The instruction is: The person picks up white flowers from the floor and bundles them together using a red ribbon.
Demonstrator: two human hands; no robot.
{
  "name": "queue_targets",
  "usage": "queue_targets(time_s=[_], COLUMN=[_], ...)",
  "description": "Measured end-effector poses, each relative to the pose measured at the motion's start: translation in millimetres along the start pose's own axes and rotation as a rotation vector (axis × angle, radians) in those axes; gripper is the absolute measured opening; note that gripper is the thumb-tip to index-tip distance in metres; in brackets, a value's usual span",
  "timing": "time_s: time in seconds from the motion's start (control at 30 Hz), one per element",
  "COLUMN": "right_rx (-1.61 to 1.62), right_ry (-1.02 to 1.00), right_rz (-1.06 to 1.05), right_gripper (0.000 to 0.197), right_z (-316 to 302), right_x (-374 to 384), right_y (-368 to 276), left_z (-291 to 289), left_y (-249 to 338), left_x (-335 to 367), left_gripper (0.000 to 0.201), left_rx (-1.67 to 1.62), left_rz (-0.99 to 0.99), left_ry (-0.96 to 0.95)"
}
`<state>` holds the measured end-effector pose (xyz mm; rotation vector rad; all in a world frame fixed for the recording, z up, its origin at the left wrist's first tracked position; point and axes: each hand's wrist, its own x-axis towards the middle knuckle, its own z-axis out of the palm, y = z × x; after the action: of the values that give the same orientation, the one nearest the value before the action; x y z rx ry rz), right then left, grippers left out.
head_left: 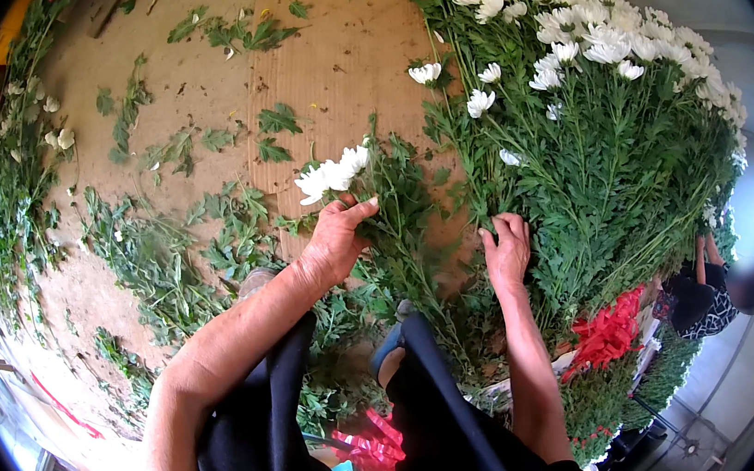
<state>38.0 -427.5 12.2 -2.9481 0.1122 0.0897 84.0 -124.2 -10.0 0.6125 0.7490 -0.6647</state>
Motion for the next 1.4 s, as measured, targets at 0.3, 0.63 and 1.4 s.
queue_targets(time_s=[0.3, 0.63, 1.4], right_rx=[0.435, 0.463, 1.18], right_ry=[-0.06, -0.24, -0.393], right_rz=[0.062, -0.081, 0.123], right_gripper=[0.02, 0.025, 0.052], right_z=[-17, -13, -17], right_x=[-69, -95, -3], right_y=[-57, -75, -120], left_z=[-12, -32, 1], left_y=[18, 17, 17], left_x=[-7, -13, -48], left_gripper=[0.021, 0.029, 0.043], left_rx=[-0.008, -0.17, 0.018], left_rz=[0.082, 0.077, -0.012], left_ry=[0.109, -0.168, -0.457])
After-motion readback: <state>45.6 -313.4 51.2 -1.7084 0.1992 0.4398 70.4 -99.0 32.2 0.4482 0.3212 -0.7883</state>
